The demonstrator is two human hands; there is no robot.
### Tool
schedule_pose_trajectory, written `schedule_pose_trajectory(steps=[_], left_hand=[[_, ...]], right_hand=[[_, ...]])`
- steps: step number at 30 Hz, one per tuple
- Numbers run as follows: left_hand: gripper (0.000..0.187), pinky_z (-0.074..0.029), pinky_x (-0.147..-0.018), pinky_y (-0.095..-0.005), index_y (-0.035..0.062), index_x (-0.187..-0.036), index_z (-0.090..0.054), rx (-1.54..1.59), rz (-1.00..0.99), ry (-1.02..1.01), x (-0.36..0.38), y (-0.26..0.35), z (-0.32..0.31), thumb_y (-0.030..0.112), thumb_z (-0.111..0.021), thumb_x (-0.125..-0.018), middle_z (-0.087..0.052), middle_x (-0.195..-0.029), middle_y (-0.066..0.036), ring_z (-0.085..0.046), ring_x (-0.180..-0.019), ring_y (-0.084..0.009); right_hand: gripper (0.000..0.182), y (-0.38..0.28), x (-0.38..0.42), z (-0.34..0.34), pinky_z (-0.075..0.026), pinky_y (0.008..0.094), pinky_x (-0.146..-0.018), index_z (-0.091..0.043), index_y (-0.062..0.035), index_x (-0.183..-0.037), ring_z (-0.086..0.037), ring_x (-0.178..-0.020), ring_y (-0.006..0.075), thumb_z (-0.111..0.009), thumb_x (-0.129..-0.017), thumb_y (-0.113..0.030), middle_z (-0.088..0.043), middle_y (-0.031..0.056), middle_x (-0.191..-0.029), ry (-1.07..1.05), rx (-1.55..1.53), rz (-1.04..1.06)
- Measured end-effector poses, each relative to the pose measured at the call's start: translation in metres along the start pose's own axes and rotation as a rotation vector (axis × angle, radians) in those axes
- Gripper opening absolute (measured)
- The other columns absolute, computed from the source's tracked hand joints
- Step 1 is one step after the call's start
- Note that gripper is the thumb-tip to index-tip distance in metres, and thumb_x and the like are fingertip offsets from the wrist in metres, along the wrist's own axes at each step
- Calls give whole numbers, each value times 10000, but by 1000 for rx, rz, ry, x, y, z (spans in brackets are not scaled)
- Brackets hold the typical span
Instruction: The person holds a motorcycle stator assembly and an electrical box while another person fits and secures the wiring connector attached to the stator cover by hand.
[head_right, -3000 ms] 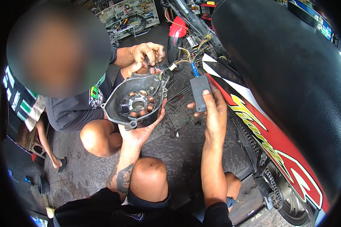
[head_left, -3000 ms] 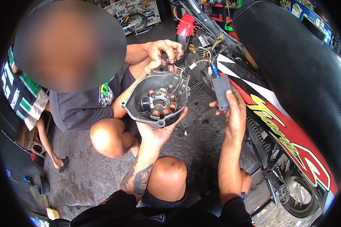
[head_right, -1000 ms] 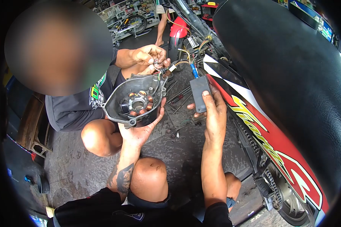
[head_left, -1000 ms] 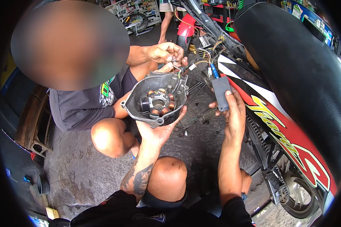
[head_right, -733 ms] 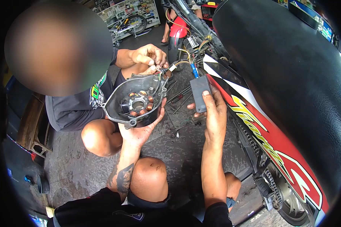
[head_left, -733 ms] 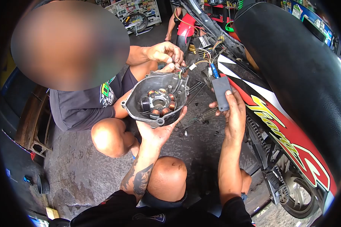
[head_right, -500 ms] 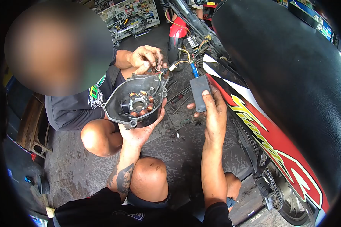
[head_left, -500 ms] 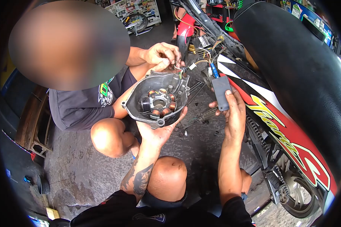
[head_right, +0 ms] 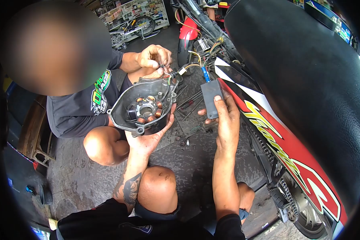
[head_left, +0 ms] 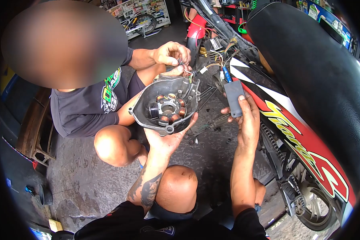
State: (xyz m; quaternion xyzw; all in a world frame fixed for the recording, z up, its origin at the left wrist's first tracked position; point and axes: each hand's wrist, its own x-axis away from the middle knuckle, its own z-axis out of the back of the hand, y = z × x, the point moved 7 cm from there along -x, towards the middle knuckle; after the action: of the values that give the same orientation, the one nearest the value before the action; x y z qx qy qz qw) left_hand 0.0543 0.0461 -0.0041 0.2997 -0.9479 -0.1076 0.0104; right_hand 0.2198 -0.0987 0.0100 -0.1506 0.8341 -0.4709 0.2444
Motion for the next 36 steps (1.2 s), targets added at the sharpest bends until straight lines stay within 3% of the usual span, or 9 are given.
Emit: schedule_pose_trajectory(steps=[17, 19, 23, 25, 36], left_hand=[[698, -337, -1100, -648, 24, -1424, -405, 13, 7, -38, 0, 1, -2, 420, -601, -885, -478, -1367, -266, -291, -1399, -523], [776, -353, -1107, -656, 33, -1338, -519, -61, -5, 45, -1, 2, 1, 667, -482, -892, -615, -1206, -218, -655, -983, -341], [746, -359, -1102, -659, 48, -1340, -522, -67, 0, 31, 0, 1, 2, 644, -495, -892, -612, -1219, -207, -651, -997, -344], [715, -330, -1104, -644, 58, -1439, -403, -42, 11, -51, 1, 2, -2, 466, -601, -886, -466, -1391, -259, -296, -1396, -523], [746, -341, -1096, -649, 73, -1461, -388, -44, 24, 12, 3, -1, -3, 522, -564, -892, -378, -1474, -270, -308, -1392, -525]], right_hand=[[465, -2, 1, -2, -480, 216, -497, -558, 2, -1295, -711, -701, 169, -578, -973, -333, -703, 101, -1028, -5, -5, 3], [475, -2, 1, -2, -480, 216, -495, -553, 3, -1304, -711, -700, 170, -581, -971, -335, -704, 103, -1029, -10, -11, 5], [482, -2, 1, -1, -480, 216, -496, -549, 3, -1311, -712, -700, 170, -583, -969, -335, -704, 104, -1033, -4, -13, 2], [484, -3, 1, -1, -479, 214, -497, -547, 6, -1313, -711, -698, 169, -583, -970, -333, -702, 103, -1031, 2, -3, 0], [489, -5, 1, -2, -476, 217, -505, -543, 15, -1317, -710, -704, 167, -576, -971, -328, -698, 100, -1027, 3, 3, 14]])
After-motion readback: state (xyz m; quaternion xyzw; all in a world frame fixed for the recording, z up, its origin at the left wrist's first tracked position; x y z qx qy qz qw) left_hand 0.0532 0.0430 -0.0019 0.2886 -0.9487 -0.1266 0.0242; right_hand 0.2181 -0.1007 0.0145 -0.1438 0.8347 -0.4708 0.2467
